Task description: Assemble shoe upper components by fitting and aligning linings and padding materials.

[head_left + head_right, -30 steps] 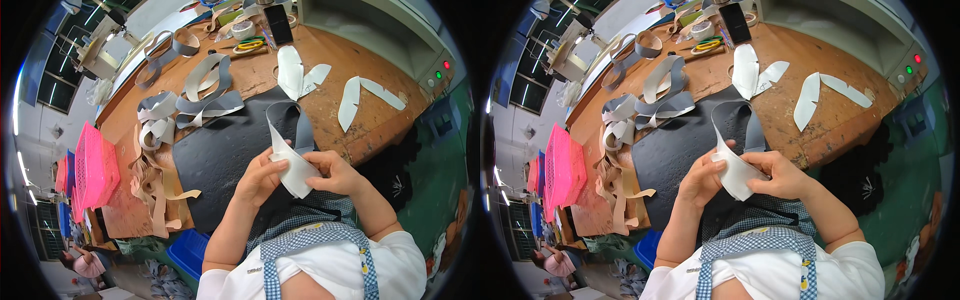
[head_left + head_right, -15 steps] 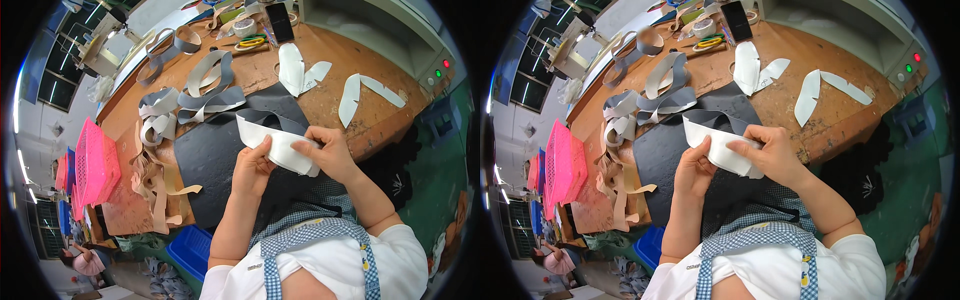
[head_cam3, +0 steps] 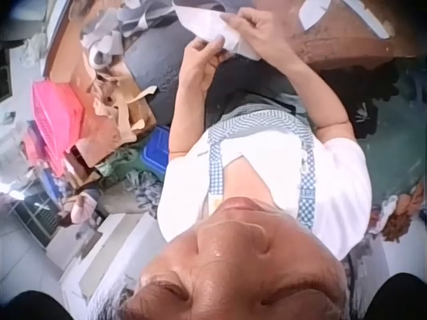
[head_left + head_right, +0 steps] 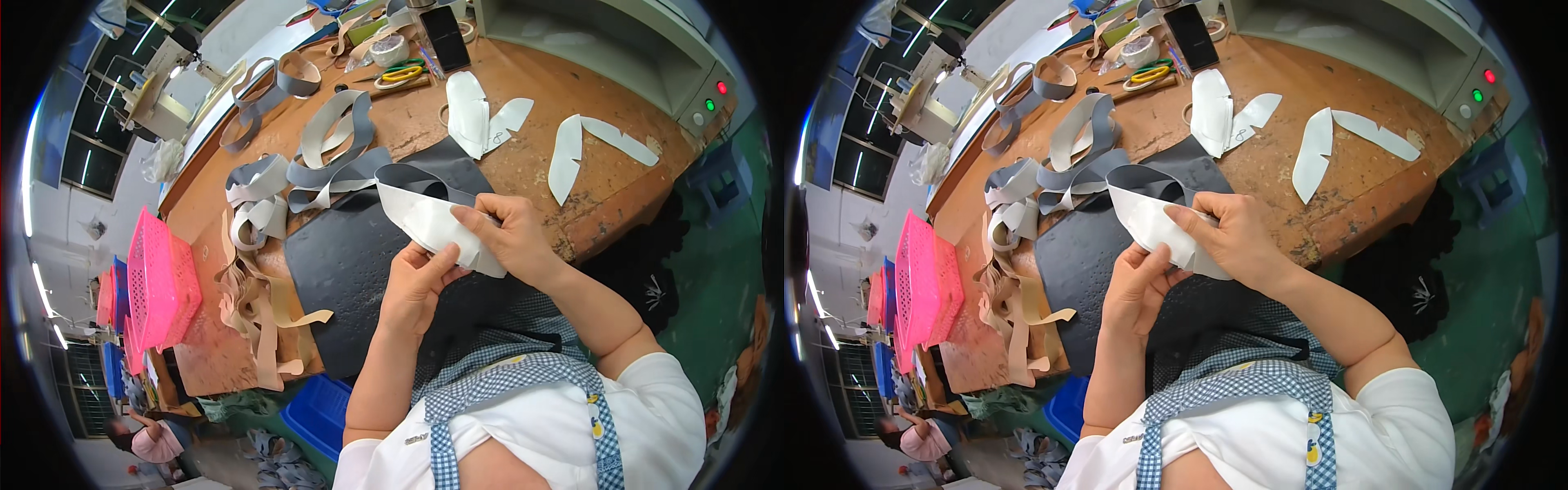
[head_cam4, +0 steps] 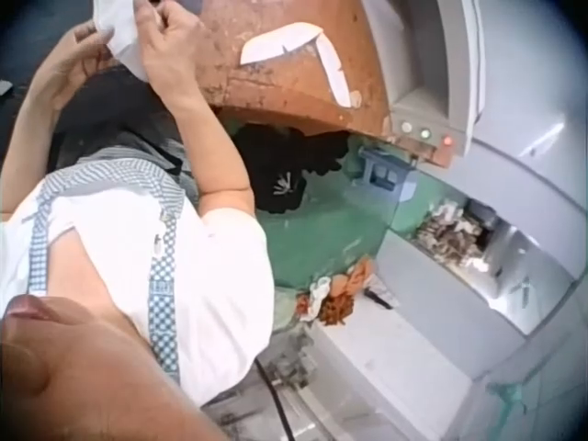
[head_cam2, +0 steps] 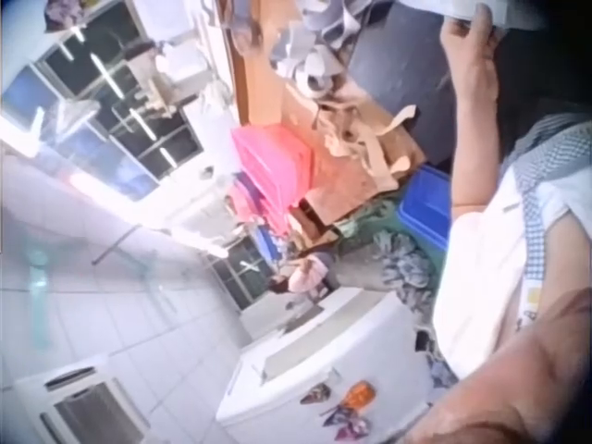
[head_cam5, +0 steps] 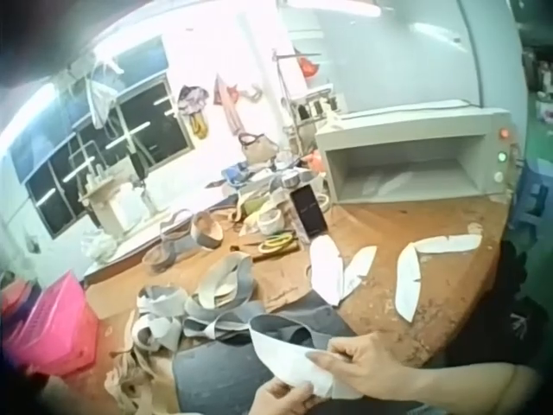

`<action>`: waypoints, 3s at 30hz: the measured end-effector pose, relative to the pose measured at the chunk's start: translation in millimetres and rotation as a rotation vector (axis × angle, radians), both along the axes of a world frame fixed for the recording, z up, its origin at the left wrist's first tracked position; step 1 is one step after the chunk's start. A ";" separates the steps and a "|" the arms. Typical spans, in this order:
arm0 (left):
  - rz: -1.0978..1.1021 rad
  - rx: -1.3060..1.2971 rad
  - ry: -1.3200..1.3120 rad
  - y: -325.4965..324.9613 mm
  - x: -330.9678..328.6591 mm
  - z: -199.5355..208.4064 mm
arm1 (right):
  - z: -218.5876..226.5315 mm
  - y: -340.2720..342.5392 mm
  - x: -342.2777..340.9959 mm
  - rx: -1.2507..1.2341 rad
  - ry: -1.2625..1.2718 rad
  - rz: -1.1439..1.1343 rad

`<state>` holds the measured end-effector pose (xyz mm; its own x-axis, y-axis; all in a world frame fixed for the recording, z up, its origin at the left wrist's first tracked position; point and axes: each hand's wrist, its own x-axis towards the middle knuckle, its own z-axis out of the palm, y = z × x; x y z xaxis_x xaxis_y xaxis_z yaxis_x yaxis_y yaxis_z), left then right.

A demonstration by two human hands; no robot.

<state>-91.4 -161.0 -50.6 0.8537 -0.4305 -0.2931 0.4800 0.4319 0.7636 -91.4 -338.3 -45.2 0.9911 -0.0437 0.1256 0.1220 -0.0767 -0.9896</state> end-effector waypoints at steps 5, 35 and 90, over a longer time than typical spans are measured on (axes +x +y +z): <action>-0.004 0.114 -0.009 1.7 -0.9 -0.7 | -3.4 3.3 0.7 -0.161 -0.010 -0.028; 0.196 0.137 -0.111 -9.3 -14.3 -5.8 | -24.3 29.3 1.7 -0.037 -0.028 -0.103; 0.324 0.427 -0.192 43.4 17.1 -31.2 | -23.0 9.1 -20.0 -0.241 -0.030 0.185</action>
